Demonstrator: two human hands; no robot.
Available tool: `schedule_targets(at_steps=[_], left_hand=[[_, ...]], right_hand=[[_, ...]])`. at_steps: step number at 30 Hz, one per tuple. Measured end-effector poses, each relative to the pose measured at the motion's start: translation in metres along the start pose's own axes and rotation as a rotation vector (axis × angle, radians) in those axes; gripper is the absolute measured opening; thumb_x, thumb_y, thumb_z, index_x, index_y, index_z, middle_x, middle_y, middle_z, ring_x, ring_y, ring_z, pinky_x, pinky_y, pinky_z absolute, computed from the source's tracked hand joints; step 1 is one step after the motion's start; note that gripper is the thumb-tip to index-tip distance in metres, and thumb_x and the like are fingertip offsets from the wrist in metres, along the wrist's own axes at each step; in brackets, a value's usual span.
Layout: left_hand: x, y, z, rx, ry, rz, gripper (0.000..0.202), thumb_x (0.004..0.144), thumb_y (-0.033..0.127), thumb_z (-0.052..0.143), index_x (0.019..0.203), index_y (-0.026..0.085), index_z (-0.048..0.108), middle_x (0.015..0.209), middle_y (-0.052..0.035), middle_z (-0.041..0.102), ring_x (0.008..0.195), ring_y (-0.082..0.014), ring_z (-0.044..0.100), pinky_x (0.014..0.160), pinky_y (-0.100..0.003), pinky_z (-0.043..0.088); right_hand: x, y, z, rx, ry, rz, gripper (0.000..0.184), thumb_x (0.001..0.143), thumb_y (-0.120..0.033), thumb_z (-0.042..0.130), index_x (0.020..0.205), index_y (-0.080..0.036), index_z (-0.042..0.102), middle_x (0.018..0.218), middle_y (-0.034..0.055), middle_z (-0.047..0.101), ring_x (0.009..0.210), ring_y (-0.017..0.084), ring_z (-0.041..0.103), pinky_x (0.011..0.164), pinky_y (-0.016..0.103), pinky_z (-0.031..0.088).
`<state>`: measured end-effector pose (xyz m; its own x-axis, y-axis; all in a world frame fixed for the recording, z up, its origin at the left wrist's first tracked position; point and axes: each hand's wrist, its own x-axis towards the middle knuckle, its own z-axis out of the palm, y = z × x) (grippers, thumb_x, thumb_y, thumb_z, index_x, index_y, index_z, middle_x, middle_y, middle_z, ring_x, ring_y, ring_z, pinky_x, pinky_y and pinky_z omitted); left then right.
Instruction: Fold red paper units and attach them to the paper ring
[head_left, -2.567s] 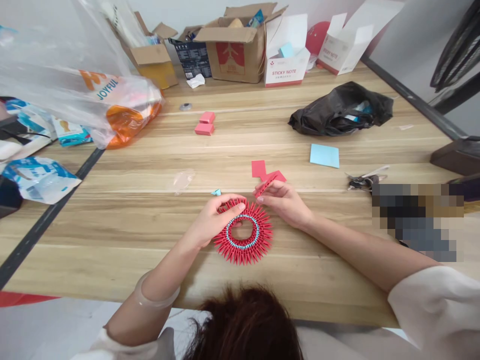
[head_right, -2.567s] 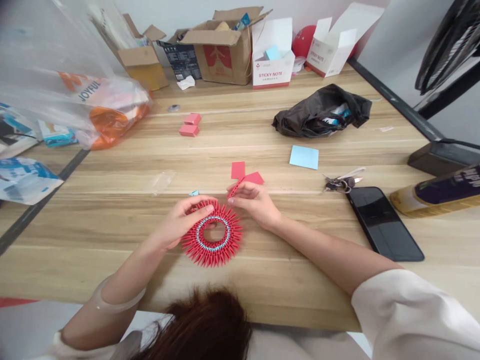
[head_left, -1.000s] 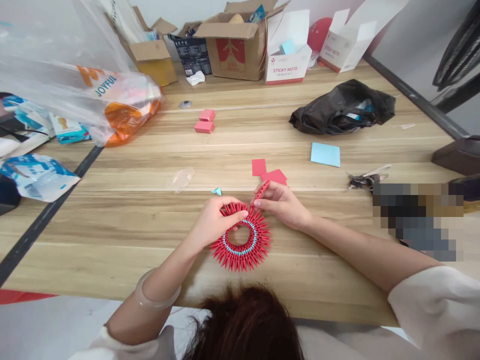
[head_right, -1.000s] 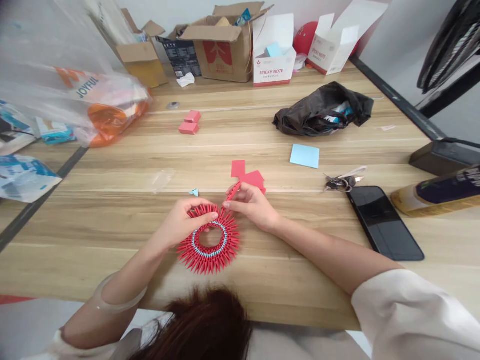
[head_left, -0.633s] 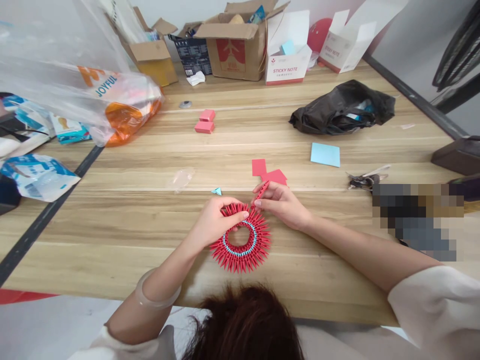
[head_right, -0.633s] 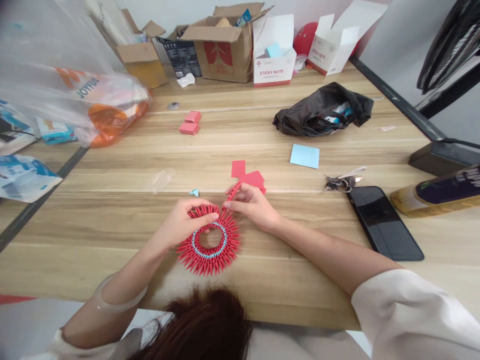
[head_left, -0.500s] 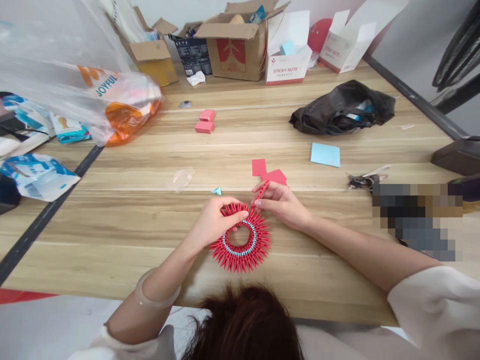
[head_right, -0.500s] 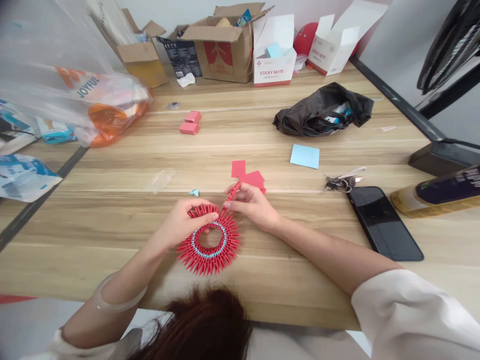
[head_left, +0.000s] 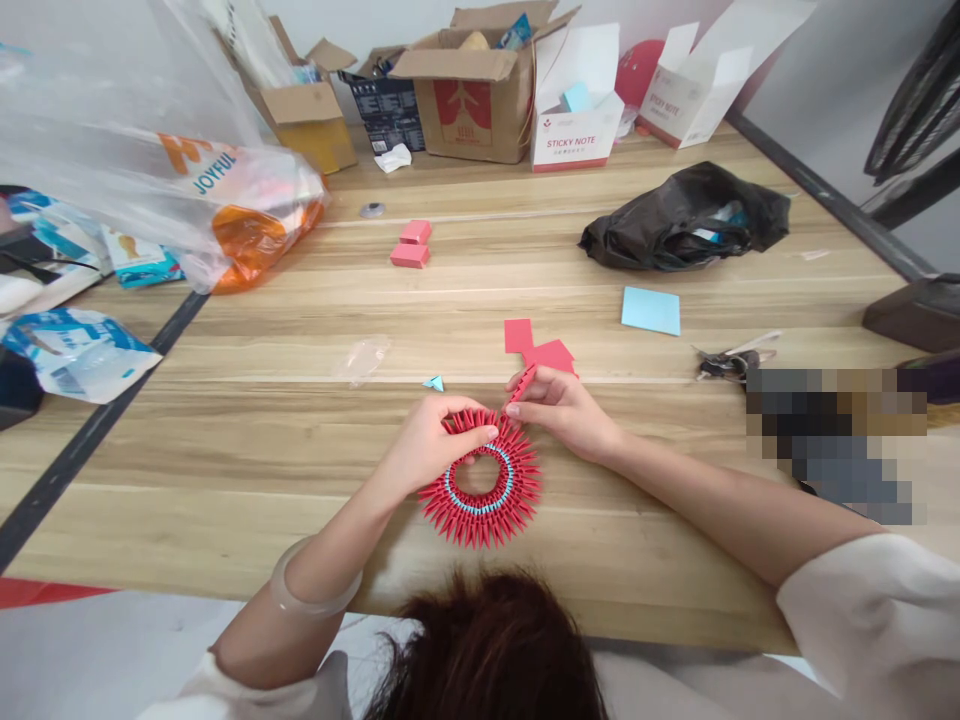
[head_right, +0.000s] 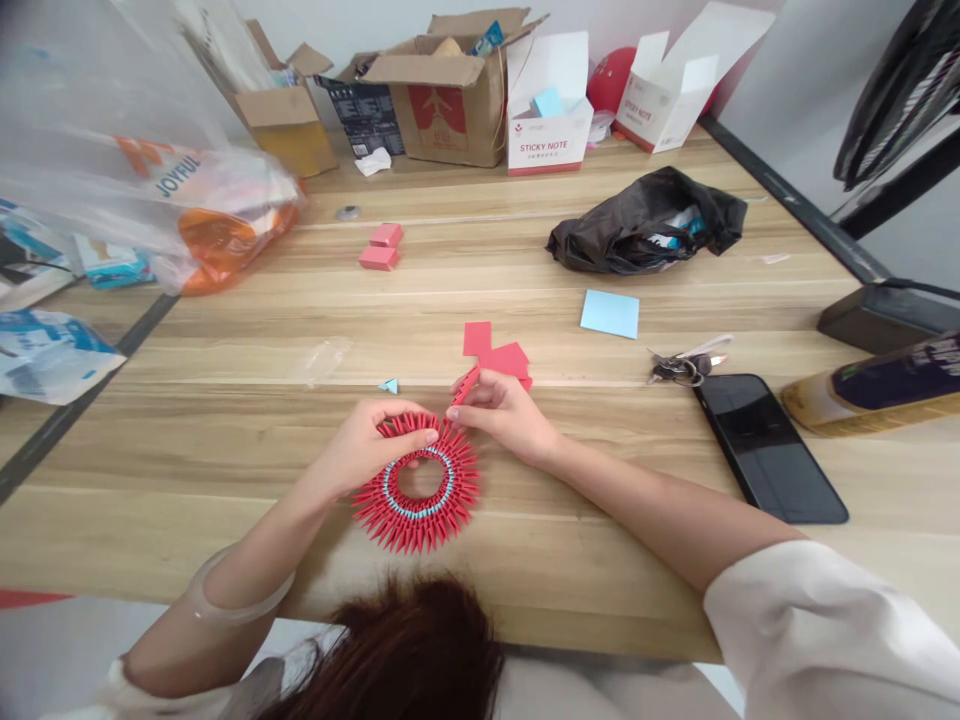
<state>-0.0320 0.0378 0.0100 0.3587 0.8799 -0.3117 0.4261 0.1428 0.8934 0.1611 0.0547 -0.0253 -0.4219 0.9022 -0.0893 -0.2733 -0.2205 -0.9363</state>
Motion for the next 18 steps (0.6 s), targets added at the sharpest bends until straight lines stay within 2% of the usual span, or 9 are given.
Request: schedule_targets(at_steps=[12,18], left_hand=[[0.0003,0.0019,-0.0019,0.050,-0.036,0.018,0.026,0.077,0.037,0.064,0.087,0.013,0.066,0.075,-0.0055,0.068,0.056,-0.0122,0.061,0.055,-0.024,0.049],[0.0005,0.0042,-0.0014,-0.012,-0.060,-0.037,0.025,0.076,0.036,0.064,0.085,0.012,0.065,0.071,-0.0035,0.065,0.054,-0.0104,0.058,0.053,-0.023,0.049]], right_hand=[[-0.0007,-0.0003,0.0006,-0.017,-0.014,0.020,0.021,0.070,-0.022,0.074,0.082,-0.017,0.058,0.068,-0.0017,0.065,0.062,0.010,0.062,0.064,0.025,0.050],[-0.0022,-0.0029,-0.0006,-0.026,-0.066,0.021,0.028,0.072,-0.019,0.071,0.097,-0.019,0.058,0.077,0.0001,0.069,0.072,0.011,0.065,0.072,0.028,0.052]])
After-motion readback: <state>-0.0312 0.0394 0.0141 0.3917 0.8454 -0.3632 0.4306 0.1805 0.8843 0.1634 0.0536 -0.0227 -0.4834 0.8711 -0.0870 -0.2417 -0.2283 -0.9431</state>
